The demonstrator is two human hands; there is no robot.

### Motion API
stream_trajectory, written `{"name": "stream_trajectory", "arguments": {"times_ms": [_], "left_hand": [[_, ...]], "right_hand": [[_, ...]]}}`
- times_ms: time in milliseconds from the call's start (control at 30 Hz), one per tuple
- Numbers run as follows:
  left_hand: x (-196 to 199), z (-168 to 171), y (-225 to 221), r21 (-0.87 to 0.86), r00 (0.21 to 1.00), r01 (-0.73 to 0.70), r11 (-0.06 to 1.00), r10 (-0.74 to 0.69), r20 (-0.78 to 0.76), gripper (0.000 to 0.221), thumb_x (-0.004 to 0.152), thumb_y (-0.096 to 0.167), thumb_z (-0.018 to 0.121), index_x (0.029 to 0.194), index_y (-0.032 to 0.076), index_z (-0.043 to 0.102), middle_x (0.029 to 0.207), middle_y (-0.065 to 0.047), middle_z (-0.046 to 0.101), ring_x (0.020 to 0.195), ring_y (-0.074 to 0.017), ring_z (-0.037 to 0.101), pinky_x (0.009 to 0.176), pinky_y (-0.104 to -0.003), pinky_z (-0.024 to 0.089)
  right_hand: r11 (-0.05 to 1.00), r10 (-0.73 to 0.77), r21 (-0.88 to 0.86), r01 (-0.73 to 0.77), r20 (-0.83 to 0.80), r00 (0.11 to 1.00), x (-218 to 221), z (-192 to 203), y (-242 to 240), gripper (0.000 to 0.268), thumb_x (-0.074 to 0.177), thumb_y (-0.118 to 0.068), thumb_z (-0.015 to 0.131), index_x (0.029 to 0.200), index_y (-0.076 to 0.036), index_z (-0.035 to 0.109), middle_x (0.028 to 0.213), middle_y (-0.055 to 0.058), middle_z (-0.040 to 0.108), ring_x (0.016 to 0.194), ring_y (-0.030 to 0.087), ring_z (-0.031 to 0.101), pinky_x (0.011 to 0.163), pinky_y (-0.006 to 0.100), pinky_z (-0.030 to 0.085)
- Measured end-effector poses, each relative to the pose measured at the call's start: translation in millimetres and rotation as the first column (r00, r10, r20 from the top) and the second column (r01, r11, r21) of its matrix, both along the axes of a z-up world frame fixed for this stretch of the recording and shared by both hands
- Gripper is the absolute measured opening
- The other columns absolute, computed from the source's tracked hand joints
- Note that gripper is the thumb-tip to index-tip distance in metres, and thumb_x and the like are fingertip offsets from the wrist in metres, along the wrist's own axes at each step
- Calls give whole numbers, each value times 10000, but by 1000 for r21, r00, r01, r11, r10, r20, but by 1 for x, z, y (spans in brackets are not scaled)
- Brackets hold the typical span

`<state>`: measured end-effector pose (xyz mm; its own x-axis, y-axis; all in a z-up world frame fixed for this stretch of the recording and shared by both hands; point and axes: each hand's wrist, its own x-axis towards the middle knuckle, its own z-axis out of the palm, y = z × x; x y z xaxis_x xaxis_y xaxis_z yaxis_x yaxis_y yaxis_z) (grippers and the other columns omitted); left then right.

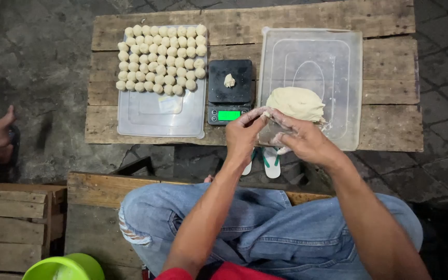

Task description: The person portions a large mass of dough into small balls by hand, weighs each piece on a digital scale, and places the finished balls onto a tray. The person repeatedly pinches off dough, rolls it into a sphere, and arranges the balls in rows.

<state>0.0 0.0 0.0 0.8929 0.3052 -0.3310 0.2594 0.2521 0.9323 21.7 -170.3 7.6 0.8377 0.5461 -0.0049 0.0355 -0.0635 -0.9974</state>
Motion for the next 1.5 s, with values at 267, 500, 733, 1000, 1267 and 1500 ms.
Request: {"name": "stream_trajectory", "arguments": {"times_ms": [267, 500, 733, 1000, 1267, 1500], "left_hand": [[0, -12, 0, 204, 990, -17, 979, -11, 137, 330, 802, 75, 831, 1121, 19, 763, 1059, -203, 748, 999, -255, 729, 876, -352, 618], [11, -38, 10, -145, 978, -209, 967, 208, -23, 386, 807, 79, 812, 1160, -24, 697, 888, -144, 719, 754, -182, 676, 710, -368, 646], [19, -18, 34, 27, 974, -223, 974, 224, -17, 310, 796, 142, 885, 1058, 31, 764, 1008, -175, 761, 897, -208, 720, 753, -362, 658], [73, -35, 72, 570, 949, -295, 767, 168, 265, 214, 844, 102, 773, 1057, 85, 774, 882, -113, 759, 837, -216, 726, 772, -395, 594], [117, -114, 103, 916, 891, -285, 283, -275, 362, 136, 829, 71, 777, 945, 131, 736, 967, -49, 663, 900, -307, 681, 767, -400, 585], [90, -67, 100, 963, 926, 13, 270, -366, 91, 632, 763, 108, 830, 1365, 94, 640, 1313, -160, 579, 1191, -412, 580, 999, -463, 545]], "right_hand": [[968, -33, -238, 81, 197, 980, -6, 40, 13, 297, 939, -81, 662, 1213, 32, 653, 1156, 203, 642, 1023, 260, 608, 805, 460, 546], [984, -101, -116, 138, 279, 955, -13, 54, 16, 480, 921, 105, 578, 1401, 96, 559, 1421, 349, 512, 1218, 484, 592, 862, 503, 621], [970, -233, -25, 241, 177, 956, -3, 23, 5, 542, 963, 56, 605, 1484, 85, 457, 1333, 360, 578, 1234, 394, 594, 935, 430, 587], [941, -268, -154, 303, 209, 940, 5, 22, 1, 431, 941, -29, 698, 1346, 92, 613, 1202, 358, 650, 1161, 413, 616, 871, 422, 591], [951, -251, -134, 280, 196, 948, 6, 33, 0, 371, 934, 12, 680, 1280, 133, 625, 1248, 379, 611, 1161, 470, 600, 888, 499, 579], [924, -248, -235, 300, 227, 942, 10, 32, -11, 324, 944, -38, 700, 1229, 114, 674, 1247, 335, 651, 1159, 435, 629, 864, 485, 577]]}}
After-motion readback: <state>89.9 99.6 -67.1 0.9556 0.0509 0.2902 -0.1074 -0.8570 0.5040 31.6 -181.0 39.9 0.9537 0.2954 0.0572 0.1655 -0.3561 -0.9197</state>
